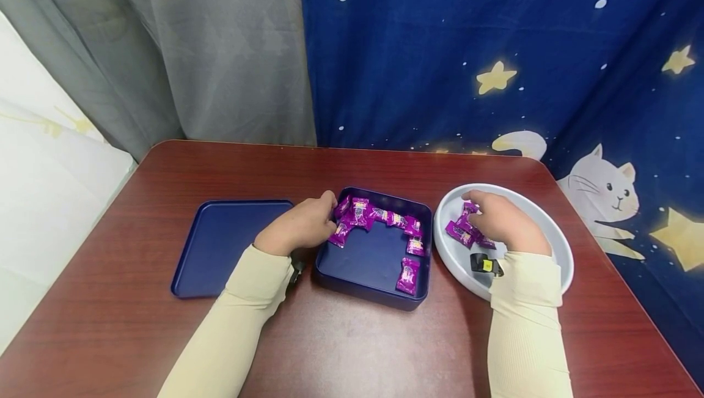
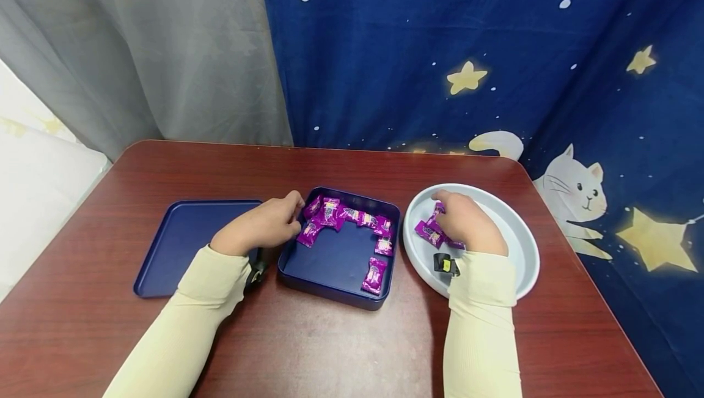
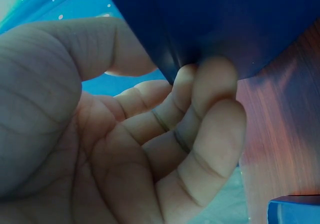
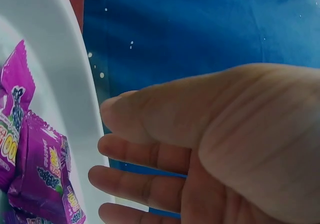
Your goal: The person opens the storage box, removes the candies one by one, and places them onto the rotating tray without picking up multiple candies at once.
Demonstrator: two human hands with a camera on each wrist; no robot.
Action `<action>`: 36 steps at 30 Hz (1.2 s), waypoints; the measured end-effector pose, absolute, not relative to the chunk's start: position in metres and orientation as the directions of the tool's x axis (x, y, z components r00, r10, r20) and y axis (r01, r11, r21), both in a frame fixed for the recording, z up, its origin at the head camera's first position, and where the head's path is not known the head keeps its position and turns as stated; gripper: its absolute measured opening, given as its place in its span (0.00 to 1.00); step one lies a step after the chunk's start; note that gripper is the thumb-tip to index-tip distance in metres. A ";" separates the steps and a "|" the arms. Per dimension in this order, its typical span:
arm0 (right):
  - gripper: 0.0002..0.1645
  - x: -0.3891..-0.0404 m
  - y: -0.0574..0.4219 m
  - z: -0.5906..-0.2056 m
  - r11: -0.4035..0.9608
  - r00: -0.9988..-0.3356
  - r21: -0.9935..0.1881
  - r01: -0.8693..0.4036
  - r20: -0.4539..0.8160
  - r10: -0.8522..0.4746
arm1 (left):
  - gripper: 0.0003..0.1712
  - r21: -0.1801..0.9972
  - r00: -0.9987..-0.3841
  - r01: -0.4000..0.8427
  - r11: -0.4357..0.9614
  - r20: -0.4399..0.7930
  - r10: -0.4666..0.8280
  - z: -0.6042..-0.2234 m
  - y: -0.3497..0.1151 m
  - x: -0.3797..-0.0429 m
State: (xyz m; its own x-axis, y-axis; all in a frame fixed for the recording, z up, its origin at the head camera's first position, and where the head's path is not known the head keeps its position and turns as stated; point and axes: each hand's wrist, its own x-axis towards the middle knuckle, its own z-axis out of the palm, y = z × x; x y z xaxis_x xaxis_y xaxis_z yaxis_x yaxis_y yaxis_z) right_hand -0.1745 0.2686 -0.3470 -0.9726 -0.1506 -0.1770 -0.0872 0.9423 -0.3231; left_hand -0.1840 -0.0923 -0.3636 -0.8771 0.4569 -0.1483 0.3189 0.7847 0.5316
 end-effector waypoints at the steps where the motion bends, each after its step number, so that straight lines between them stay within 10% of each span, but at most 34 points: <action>1: 0.30 -0.174 0.268 -0.347 0.942 -0.972 -0.323 -0.087 -0.178 -0.151 | 0.20 0.532 -0.877 0.318 0.785 -0.148 0.456 -0.364 -0.092 -0.184; 36: 0.28 -0.155 0.192 -0.320 0.912 -0.941 -0.283 -0.296 -0.079 -0.330 | 0.21 0.522 -0.880 0.313 0.793 -0.156 0.449 -0.364 -0.092 -0.184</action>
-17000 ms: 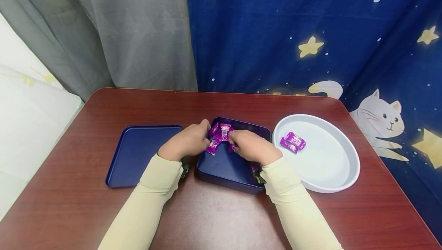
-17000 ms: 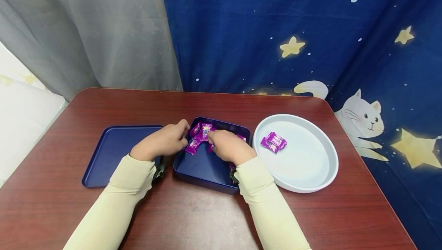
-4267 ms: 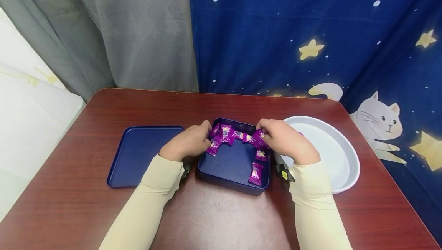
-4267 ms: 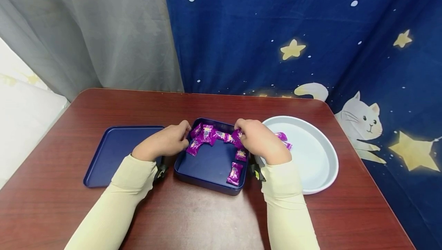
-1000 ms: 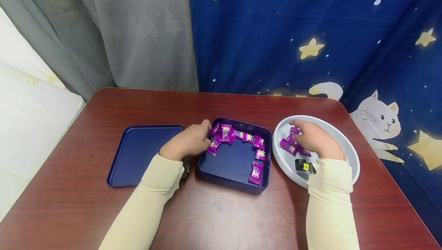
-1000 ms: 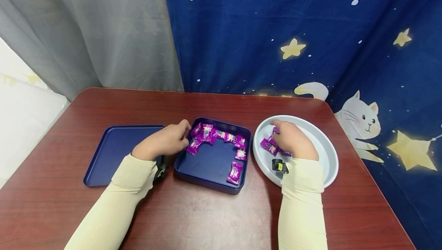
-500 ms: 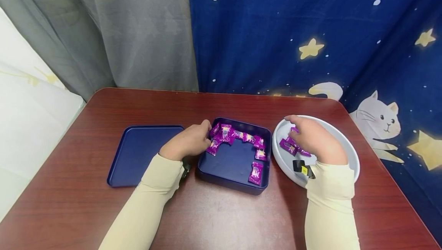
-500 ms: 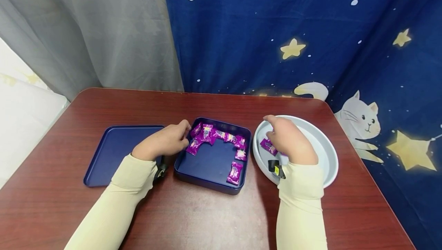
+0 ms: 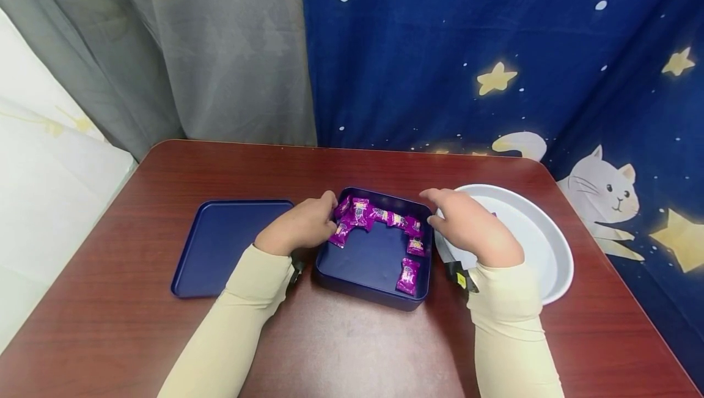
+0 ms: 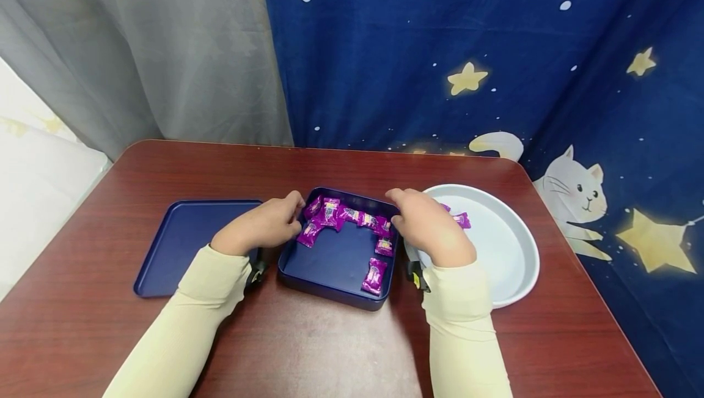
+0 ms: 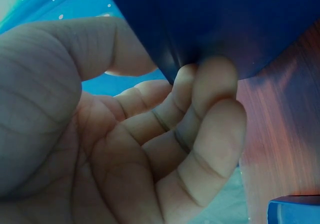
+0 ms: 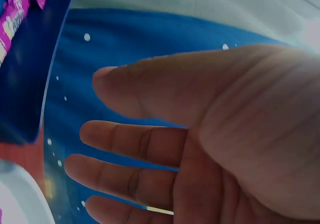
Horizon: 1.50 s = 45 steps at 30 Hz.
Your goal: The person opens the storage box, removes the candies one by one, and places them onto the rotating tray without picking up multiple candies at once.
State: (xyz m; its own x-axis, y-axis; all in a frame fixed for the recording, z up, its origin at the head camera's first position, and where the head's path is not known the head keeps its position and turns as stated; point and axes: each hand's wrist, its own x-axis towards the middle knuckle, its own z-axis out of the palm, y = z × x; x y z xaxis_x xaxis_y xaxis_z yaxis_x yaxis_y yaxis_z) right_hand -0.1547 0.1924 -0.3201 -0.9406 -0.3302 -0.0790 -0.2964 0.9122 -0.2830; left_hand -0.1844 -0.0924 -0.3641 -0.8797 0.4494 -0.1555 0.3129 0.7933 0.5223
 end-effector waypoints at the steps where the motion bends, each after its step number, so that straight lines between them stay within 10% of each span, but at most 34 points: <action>1: 0.28 -0.156 0.190 -0.322 0.908 -0.937 -0.284 -0.309 -0.074 -0.342 | 0.21 0.522 -0.879 0.314 0.793 -0.154 0.450 -0.364 -0.093 -0.185; 45: 0.27 -0.167 0.133 -0.365 0.953 -0.946 -0.101 -0.287 -0.129 -0.298 | 0.20 0.520 -0.877 0.325 0.790 -0.146 0.457 -0.365 -0.092 -0.185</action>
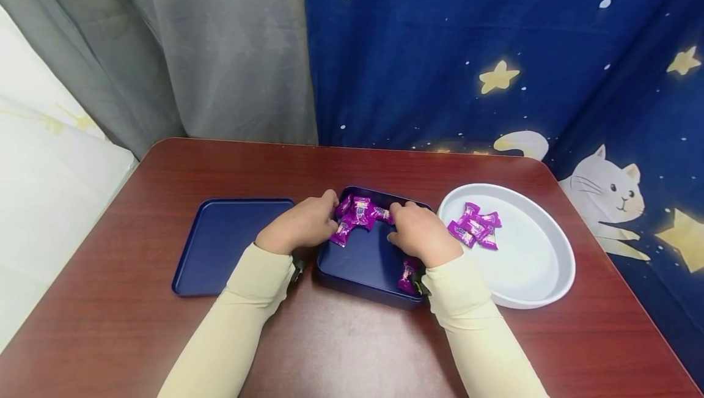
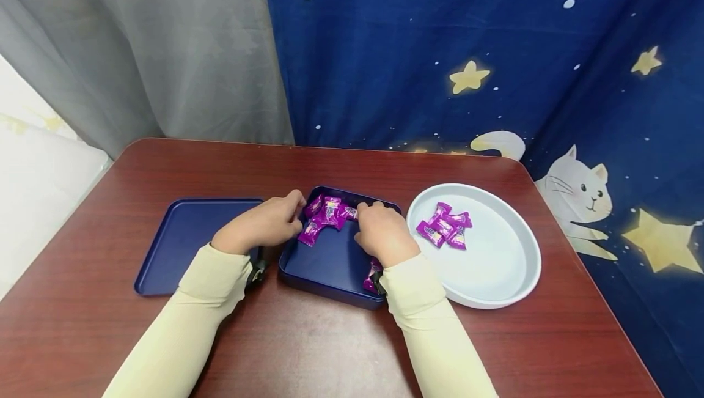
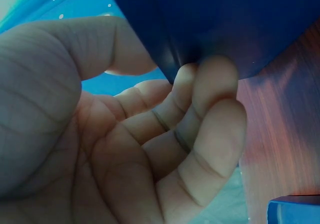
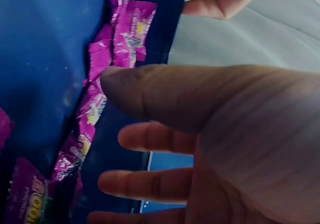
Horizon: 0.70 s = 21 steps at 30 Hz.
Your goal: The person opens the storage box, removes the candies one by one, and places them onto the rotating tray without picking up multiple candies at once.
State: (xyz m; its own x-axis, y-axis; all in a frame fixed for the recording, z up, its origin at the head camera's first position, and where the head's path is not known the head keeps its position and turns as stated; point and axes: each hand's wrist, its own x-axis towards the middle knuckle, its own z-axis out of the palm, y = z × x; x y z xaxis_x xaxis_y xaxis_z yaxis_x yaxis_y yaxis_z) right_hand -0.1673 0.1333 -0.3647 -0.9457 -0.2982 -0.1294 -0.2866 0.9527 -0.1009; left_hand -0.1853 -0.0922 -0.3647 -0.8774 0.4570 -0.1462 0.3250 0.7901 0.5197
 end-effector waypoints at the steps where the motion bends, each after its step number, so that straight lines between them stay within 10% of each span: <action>1: 0.27 -0.168 0.133 -0.365 0.956 -0.949 -0.103 -0.275 -0.126 -0.287 | 0.20 0.519 -0.877 0.326 0.790 -0.146 0.458 -0.365 -0.092 -0.186; 21: 0.18 -0.173 0.136 -0.378 0.966 -0.967 -0.124 -0.227 -0.086 -0.238 | 0.19 0.515 -0.877 0.326 0.793 -0.150 0.457 -0.366 -0.092 -0.186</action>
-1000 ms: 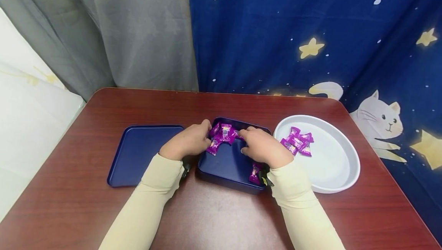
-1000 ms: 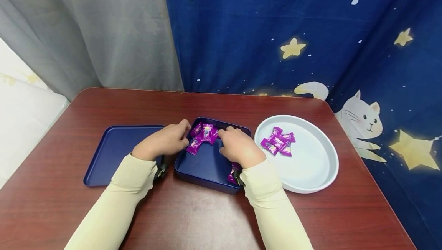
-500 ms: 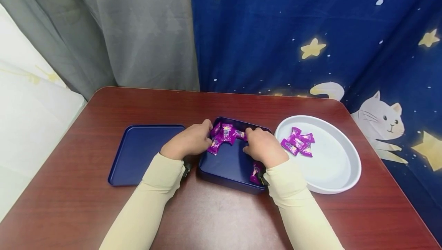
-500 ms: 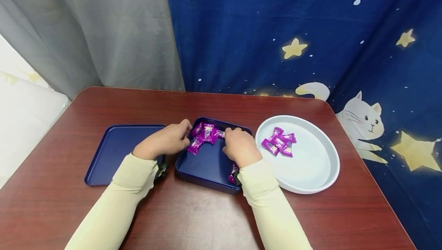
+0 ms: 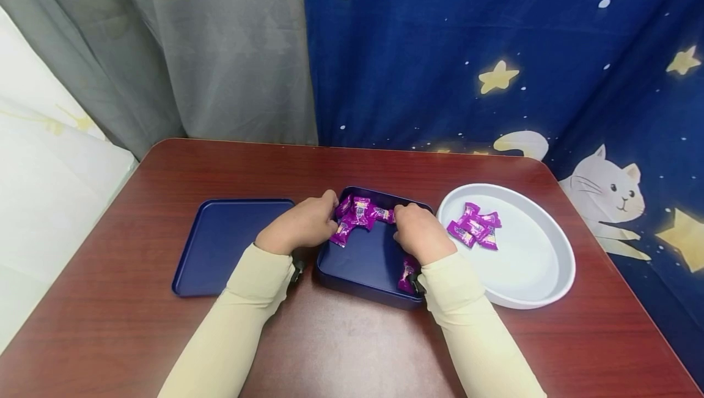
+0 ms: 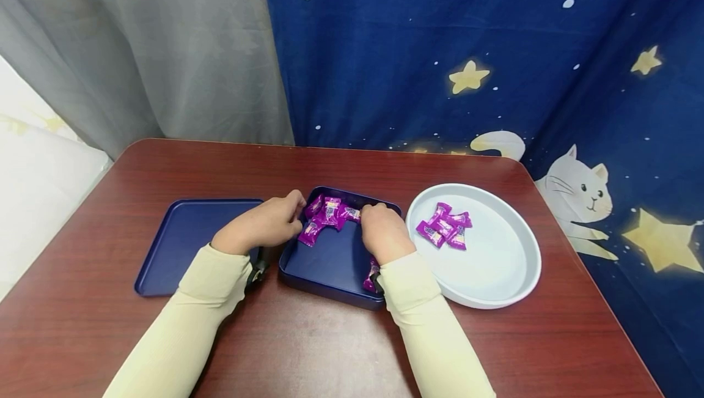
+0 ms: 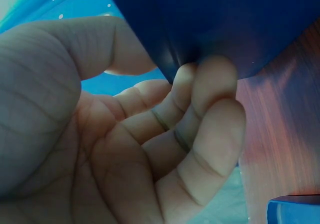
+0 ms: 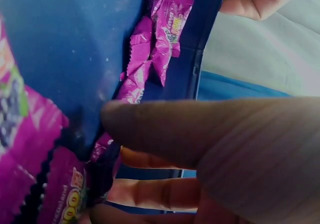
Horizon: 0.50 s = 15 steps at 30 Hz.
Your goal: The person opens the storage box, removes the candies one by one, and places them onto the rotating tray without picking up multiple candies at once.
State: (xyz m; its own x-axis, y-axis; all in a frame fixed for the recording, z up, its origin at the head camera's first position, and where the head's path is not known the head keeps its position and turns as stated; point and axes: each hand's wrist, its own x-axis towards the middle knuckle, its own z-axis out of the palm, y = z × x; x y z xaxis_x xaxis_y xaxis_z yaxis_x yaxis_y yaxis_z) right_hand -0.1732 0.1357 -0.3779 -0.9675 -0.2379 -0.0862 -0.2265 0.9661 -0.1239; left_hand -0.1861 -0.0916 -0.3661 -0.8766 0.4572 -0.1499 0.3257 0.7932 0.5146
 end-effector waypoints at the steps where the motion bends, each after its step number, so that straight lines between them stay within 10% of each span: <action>1: 0.17 -0.174 0.136 -0.379 0.966 -0.968 -0.125 -0.226 -0.079 -0.237 | 0.19 0.514 -0.876 0.326 0.793 -0.150 0.458 -0.366 -0.092 -0.186; 15: 0.09 -0.178 0.136 -0.380 0.967 -0.972 -0.127 -0.220 -0.057 -0.229 | 0.21 0.522 -0.882 0.294 0.801 -0.176 0.438 -0.364 -0.089 -0.185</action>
